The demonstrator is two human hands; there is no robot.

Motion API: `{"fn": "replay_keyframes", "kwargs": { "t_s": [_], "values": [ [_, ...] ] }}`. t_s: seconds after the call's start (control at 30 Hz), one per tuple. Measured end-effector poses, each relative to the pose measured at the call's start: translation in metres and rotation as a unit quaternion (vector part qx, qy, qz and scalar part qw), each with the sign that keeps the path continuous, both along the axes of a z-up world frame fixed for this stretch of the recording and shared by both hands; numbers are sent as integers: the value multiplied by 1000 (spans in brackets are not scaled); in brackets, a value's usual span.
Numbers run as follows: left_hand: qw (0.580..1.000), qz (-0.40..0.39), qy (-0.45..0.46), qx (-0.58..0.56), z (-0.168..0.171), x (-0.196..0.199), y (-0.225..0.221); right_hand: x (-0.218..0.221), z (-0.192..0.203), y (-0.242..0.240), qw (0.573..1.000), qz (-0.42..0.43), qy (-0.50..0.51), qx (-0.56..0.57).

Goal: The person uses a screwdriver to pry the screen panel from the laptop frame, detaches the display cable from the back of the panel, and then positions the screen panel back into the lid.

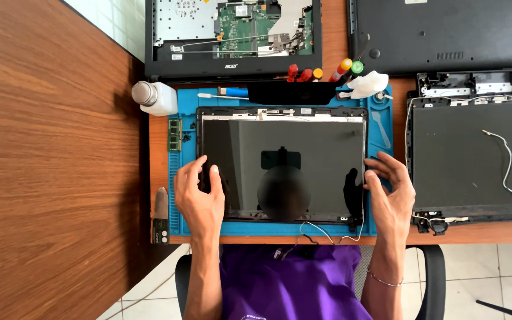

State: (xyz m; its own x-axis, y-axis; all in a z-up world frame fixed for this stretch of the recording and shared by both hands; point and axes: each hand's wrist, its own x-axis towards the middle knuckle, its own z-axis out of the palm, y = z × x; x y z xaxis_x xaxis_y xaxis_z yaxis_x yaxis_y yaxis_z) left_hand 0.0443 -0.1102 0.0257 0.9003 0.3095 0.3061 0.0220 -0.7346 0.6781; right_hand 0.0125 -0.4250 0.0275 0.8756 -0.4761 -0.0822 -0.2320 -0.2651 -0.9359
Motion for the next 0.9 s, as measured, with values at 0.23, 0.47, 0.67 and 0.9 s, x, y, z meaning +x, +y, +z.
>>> {"fn": "replay_keyframes", "kwargs": {
  "t_s": [0.23,0.47,0.67,0.9],
  "values": [
    [1000,5,1,12,-2,-1,0,-1,8,7,1000,-8,-14,-10],
    [1000,6,-11,15,-4,-3,1,3,6,2,1000,-16,-15,11],
    [1000,18,-14,13,-6,-3,-2,2,5,3,999,-23,-22,24],
    [1000,25,-12,-10,-3,-4,-6,3,8,6,999,-41,-9,27]
  ]
}}
